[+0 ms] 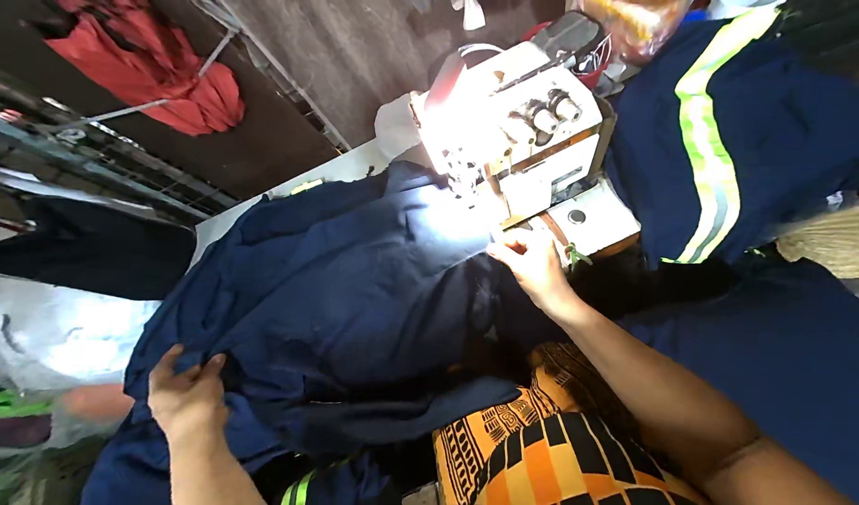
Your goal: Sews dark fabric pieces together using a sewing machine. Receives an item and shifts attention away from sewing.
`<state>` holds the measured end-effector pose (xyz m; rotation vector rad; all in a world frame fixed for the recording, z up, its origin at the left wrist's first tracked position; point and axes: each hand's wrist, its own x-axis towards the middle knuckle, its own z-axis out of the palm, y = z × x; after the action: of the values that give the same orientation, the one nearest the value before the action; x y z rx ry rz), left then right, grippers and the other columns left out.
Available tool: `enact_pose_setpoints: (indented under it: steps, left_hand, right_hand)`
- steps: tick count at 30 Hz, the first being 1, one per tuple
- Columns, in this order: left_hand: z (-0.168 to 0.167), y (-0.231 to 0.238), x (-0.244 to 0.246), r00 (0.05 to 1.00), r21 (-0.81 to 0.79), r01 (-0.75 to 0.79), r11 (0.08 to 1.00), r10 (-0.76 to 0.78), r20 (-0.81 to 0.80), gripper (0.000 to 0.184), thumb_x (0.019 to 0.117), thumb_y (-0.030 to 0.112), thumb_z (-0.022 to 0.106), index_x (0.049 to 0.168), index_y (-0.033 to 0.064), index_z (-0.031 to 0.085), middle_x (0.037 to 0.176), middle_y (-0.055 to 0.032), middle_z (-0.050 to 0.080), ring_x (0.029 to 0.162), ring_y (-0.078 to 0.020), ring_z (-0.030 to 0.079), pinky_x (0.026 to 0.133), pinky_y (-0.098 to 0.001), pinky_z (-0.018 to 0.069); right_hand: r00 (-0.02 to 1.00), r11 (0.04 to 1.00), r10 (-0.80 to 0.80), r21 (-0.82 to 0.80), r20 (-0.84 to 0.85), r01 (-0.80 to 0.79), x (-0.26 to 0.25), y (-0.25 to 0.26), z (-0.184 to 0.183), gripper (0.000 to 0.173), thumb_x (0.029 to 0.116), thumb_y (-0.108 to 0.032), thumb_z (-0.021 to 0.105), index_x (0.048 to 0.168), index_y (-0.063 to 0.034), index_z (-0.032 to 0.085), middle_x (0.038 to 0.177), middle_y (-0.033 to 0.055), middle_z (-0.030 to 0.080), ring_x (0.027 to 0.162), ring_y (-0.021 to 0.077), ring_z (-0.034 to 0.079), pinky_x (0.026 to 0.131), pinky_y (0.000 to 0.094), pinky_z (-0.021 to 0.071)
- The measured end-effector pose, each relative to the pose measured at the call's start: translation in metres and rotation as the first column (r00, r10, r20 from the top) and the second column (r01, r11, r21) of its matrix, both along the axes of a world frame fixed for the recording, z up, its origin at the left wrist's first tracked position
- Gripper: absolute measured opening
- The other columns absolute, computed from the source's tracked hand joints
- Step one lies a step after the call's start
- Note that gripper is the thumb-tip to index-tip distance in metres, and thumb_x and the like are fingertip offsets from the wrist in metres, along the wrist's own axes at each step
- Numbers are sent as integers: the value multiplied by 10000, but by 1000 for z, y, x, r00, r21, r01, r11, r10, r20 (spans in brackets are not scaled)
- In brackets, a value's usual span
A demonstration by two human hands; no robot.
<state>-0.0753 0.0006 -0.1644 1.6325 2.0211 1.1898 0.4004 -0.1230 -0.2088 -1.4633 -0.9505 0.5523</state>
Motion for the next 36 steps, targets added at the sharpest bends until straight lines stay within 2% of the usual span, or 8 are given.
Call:
enact_pose_setpoints:
  steps: [2, 5, 8, 10, 14, 22, 27, 36]
  left_hand:
    - [-5, -2, 1, 1000, -66, -12, 998, 14, 25, 642, 983, 117, 629, 1549, 21, 340, 1349, -263, 565, 1047, -201, 628, 905, -355, 530]
    - [-8, -21, 21, 991, -303, 90, 949, -56, 121, 823, 1002, 354, 629, 1626, 86, 164, 1585, -258, 352, 1389, -371, 455, 1078, -568, 438]
    - [-13, -36, 38, 969, -296, 246, 923, -241, 53, 1081, 831, 156, 782, 1633, 37, 67, 1644, -279, 214, 1503, -364, 299, 1195, -496, 332]
    - [-17, -39, 39, 961, -230, 264, 937, -277, -24, 1100, 739, 1, 813, 1620, 13, 154, 1629, -292, 245, 1499, -369, 309, 1203, -488, 314]
    - [-15, -43, 29, 961, -98, 267, 959, -272, -42, 927, 785, -26, 727, 1592, 17, 274, 1629, -241, 294, 1491, -296, 338, 1193, -421, 335]
    - [13, -54, 15, 944, -35, 327, 944, -328, -28, 863, 820, -69, 671, 1579, -29, 262, 1637, -240, 264, 1483, -222, 349, 1178, -328, 357]
    - [36, -57, -18, 942, 148, 324, 934, -334, 47, 855, 854, -119, 588, 1574, -104, 127, 1632, -277, 207, 1458, -176, 369, 1152, -278, 385]
    - [51, -49, -40, 957, 80, 253, 964, -262, 128, 749, 867, -125, 556, 1541, -83, 233, 1571, -158, 359, 1322, -70, 483, 1057, -252, 463]
  right_hand:
    - [999, 999, -29, -40, -16, 28, 0, 6, -4, 183, 885, -203, 806, 832, -51, 719, 752, 33, 660, 693, 108, 605, 678, 345, 517]
    - [998, 994, -32, -103, -52, 26, -1, 10, -11, 226, 875, -196, 820, 981, -27, 714, 875, 80, 707, 802, 156, 665, 771, 380, 561]
    - [979, 973, 140, -166, -147, -164, 10, 9, -13, 179, 918, -177, 773, 980, -14, 731, 893, 85, 703, 831, 149, 654, 804, 372, 548]
    - [913, 945, 256, -117, -318, -306, 18, 5, -15, 104, 939, -123, 740, 915, -22, 737, 818, 34, 689, 766, 78, 632, 756, 286, 541]
    - [720, 889, 293, -97, -630, -447, 31, -4, -5, 132, 963, -41, 676, 832, -47, 687, 687, -16, 619, 599, 36, 546, 602, 198, 479]
    - [806, 859, 356, -175, -472, -482, 38, 0, -4, 231, 898, -76, 766, 704, -72, 640, 665, -22, 585, 633, 56, 546, 644, 239, 477]
    - [814, 867, 350, -168, -465, -469, 43, -7, 4, 295, 875, -45, 781, 649, -78, 595, 640, -29, 566, 613, 48, 532, 621, 217, 466]
    - [819, 884, 321, -159, -476, -439, 39, -6, 6, 112, 848, -1, 793, 872, -29, 687, 779, 23, 655, 738, 82, 620, 718, 251, 536]
